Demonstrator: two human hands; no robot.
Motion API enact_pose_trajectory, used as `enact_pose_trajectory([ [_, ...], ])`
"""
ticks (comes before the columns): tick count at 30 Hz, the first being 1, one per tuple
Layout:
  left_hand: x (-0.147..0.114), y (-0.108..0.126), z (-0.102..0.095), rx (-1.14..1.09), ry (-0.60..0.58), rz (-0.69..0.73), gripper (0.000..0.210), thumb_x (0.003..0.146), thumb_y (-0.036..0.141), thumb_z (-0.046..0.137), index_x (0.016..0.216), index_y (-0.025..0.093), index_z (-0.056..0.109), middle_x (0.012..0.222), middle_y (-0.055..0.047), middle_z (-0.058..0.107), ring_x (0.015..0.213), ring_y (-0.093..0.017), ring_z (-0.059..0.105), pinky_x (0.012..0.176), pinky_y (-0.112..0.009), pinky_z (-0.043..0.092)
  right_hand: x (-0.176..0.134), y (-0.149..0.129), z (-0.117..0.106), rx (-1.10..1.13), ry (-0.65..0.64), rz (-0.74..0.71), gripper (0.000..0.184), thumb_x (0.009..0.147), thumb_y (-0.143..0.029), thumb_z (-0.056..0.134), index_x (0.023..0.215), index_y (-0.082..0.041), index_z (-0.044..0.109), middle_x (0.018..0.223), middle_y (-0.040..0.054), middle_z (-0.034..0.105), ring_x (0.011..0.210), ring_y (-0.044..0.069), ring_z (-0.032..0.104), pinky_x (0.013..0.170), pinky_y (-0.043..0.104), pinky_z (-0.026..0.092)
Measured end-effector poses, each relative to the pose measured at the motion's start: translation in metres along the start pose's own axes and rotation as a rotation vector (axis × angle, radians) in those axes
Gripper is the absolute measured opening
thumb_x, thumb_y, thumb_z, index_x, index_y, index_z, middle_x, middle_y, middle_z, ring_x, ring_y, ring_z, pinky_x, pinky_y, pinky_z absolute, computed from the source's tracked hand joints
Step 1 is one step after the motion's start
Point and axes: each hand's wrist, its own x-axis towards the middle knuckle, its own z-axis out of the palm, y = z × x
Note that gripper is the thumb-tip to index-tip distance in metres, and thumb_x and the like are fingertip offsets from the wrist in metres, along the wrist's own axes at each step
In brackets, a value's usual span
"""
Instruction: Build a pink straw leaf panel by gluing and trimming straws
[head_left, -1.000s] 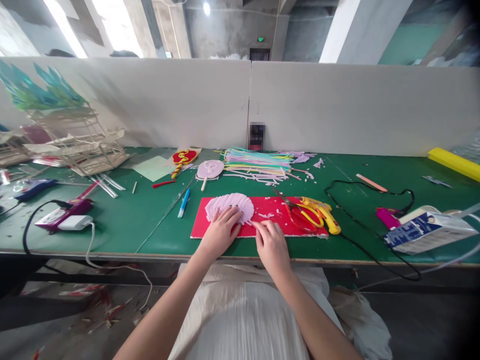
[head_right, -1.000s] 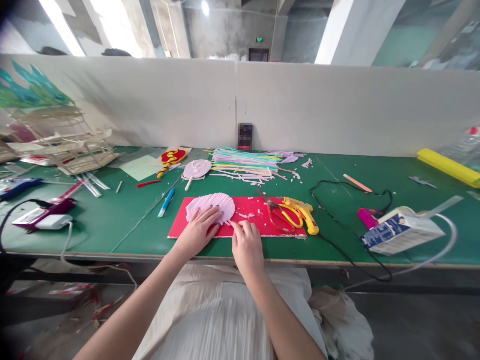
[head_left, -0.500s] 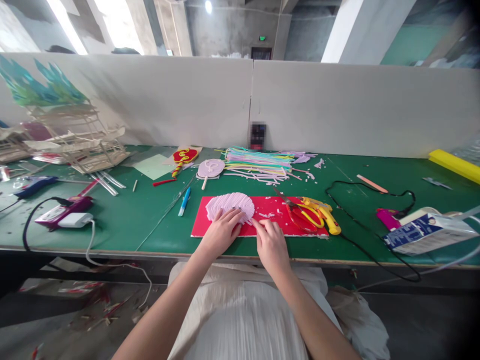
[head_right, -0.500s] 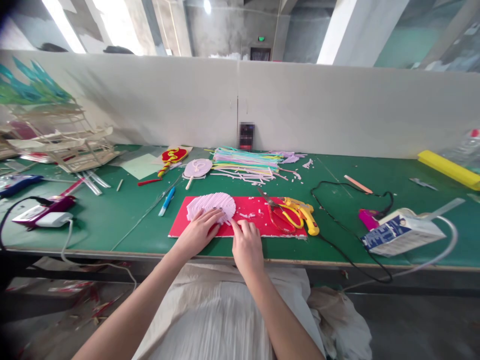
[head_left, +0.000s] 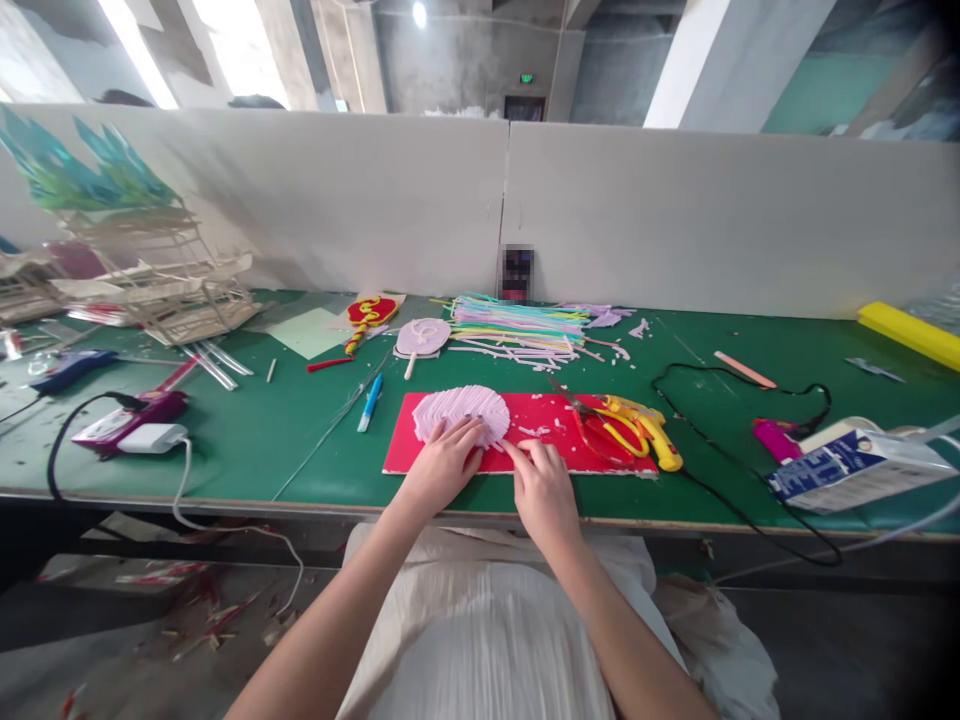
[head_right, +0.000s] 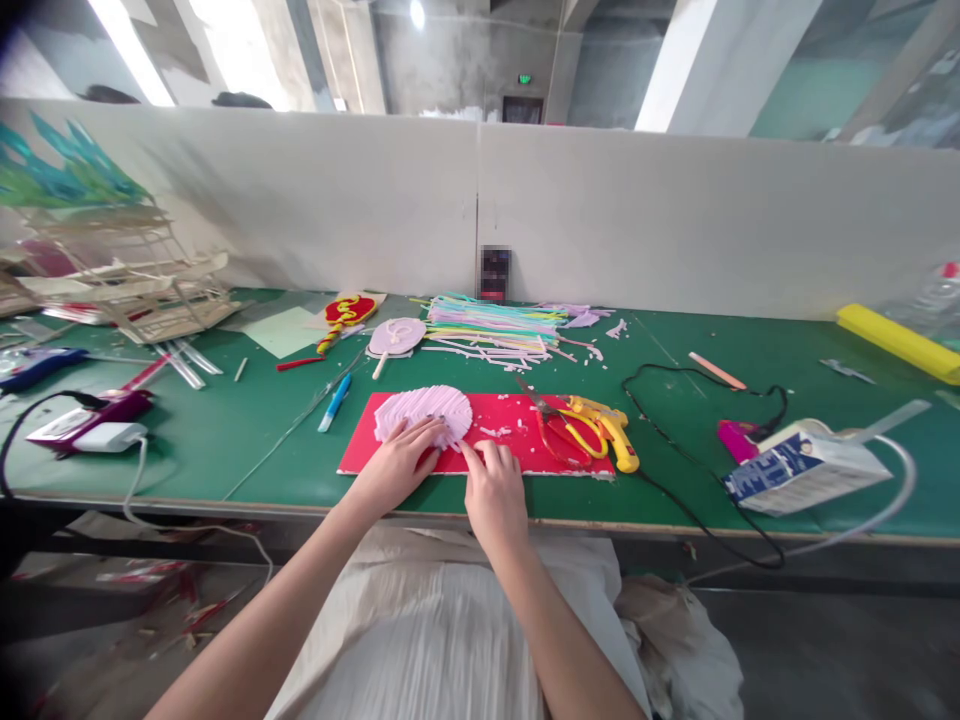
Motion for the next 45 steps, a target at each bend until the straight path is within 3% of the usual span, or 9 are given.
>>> enact_pose_trajectory([
  [24,0.0003,-0.0005,-0.0019,0.043,0.000,0.039,0.035,0.093,0.021,0.041,0.125,0.021,0.055,0.136,-0.009,0.055,0.127,-0.023,0.049,0.109,-0.048,0.034,0.0000,-0.0020,-0.0008,0.012,0.010,-0.001,0.038,0.086,-0.004,0.046,0.117,-0.019,0.063,0.108,0.0102,0.062,0.098,0.024,0.053,0.084,0.038,0.045],
  [31,-0.0010,0.0031,-0.0047,0.021,0.059,0.014,0.042,0.094,0.024,0.041,0.135,0.019,0.045,0.137,-0.011,0.054,0.129,-0.022,0.047,0.110,-0.047,0.034,-0.0010,-0.0012,-0.0001,0.038,0.044,-0.006,0.041,0.086,-0.004,0.043,0.119,-0.019,0.062,0.109,0.0108,0.061,0.098,0.023,0.054,0.085,0.038,0.045],
  [45,-0.0014,0.0039,-0.0027,0.042,0.062,0.067,0.034,0.096,0.027,0.039,0.120,0.023,0.063,0.126,-0.004,0.063,0.121,-0.021,0.056,0.105,-0.043,0.041,-0.0012,-0.0015,-0.0003,0.024,0.040,0.004,0.040,0.086,-0.004,0.044,0.117,-0.019,0.064,0.106,0.0101,0.062,0.096,0.023,0.054,0.083,0.037,0.046],
])
